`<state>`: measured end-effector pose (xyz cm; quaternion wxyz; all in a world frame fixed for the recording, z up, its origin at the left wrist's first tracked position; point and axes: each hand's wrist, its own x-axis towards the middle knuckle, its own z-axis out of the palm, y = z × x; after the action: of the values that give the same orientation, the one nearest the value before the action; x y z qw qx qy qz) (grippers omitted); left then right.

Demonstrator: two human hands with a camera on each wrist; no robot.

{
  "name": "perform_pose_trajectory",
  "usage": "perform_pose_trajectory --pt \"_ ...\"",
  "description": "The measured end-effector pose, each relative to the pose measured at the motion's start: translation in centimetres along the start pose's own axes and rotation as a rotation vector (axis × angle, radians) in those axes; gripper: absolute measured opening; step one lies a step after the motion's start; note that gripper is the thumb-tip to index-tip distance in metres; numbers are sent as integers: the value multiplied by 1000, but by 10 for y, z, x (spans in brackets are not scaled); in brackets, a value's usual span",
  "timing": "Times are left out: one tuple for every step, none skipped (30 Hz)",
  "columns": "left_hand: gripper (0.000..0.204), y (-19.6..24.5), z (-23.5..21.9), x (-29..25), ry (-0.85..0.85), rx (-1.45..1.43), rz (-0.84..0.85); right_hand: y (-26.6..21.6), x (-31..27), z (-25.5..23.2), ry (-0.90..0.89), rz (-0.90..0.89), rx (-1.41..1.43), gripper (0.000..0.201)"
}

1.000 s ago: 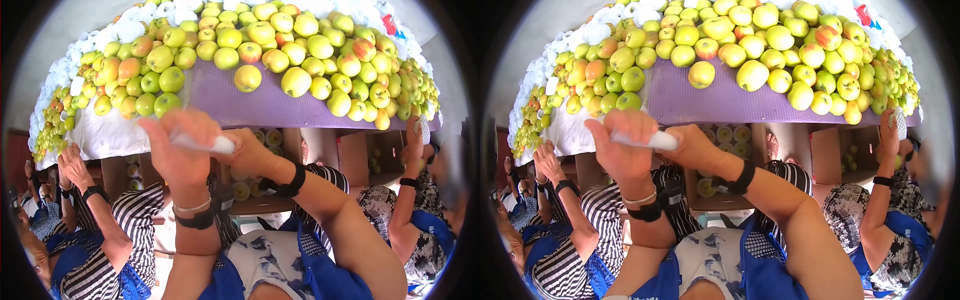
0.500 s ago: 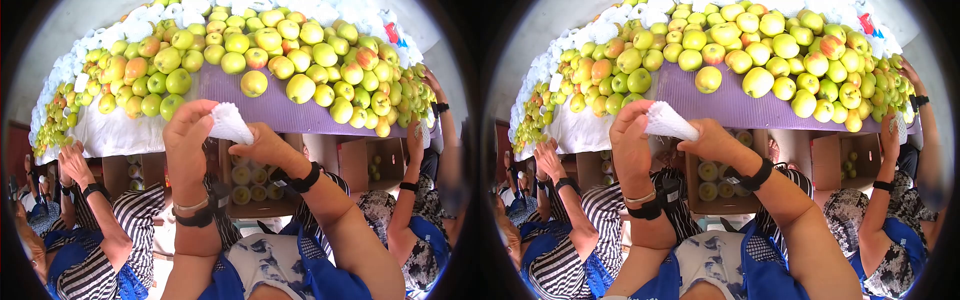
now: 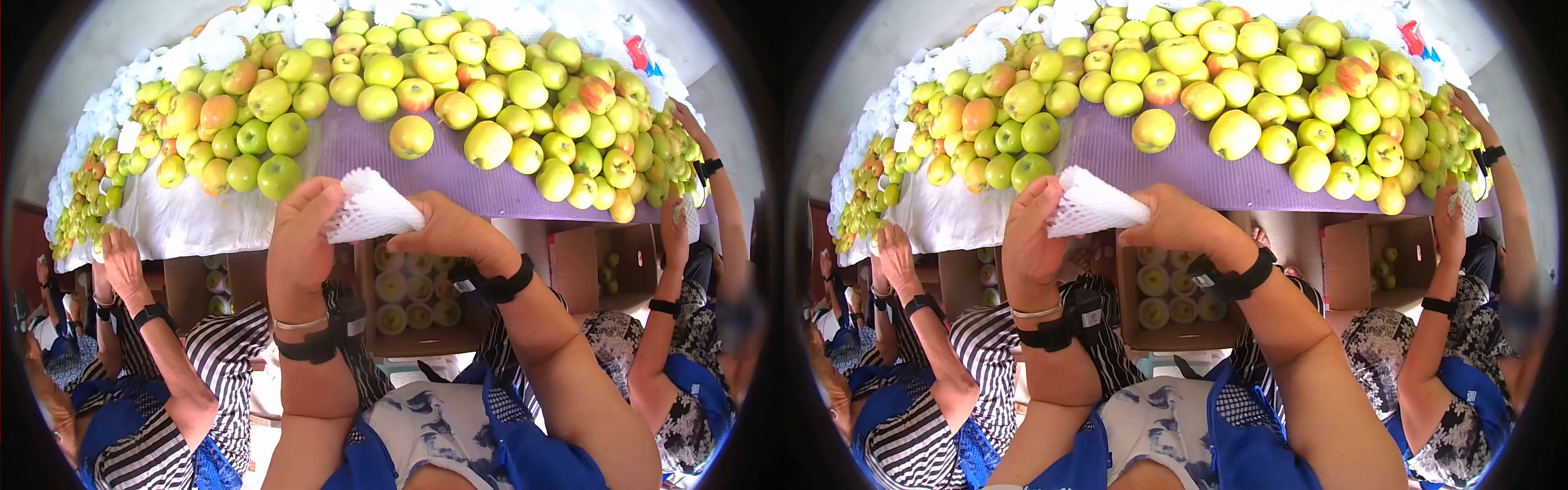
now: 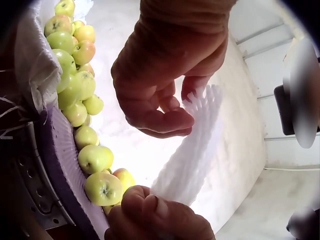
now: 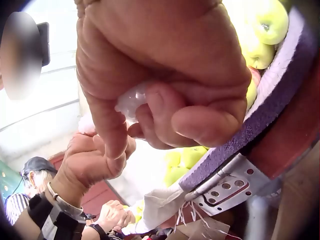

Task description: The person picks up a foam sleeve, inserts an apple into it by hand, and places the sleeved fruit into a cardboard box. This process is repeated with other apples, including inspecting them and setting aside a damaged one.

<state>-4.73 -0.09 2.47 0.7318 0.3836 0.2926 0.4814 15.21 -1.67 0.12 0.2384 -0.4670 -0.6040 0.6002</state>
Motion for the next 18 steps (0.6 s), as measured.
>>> perform_pose_trajectory --pt "15 -1 8 -1 31 40 24 0 1 0 -1 -6 -15 30" --pt "14 -1 13 -1 61 79 48 1 1 -1 -1 -12 -29 29" --pt "14 -2 12 -1 55 96 60 2 1 -1 0 -18 -43 28" --pt "14 -3 11 0 50 113 73 3 2 -1 2 -34 -18 28" --pt "14 -4 8 0 46 130 86 5 3 0 3 -50 6 28" --pt "14 -5 5 0 79 104 138 6 4 1 3 -66 31 28" --pt "14 -7 2 0 112 79 191 5 3 -1 105 -158 34 30" --pt "14 -7 0 0 144 52 243 2 2 -5 207 -250 36 31" --pt "16 -5 -1 1 204 61 316 1 2 -8 308 -340 38 33" --pt "18 -4 -2 1 263 70 389 2 6 -13 411 -335 56 33" --pt "21 -3 -3 2 322 78 462 5 11 -18 515 -331 74 33" --pt "19 -3 -4 2 381 57 488 5 14 -21 620 -325 93 33" --pt "17 -3 -5 3 440 37 513 4 15 -23 708 -262 -3 30" --pt "15 -3 -5 4 497 17 538 7 19 -24 802 -357 -210 31" --pt "16 -3 -6 5 509 6 543 12 25 -24 890 -450 -419 32" --pt "16 -4 -7 5 522 -4 547 15 28 -24 972 -540 -631 32" --pt "16 -5 -9 6 536 -14 552 15 29 -25 927 -545 -650 34" --pt "17 -6 -11 7 524 6 543 16 30 -25 880 -550 -669 36"
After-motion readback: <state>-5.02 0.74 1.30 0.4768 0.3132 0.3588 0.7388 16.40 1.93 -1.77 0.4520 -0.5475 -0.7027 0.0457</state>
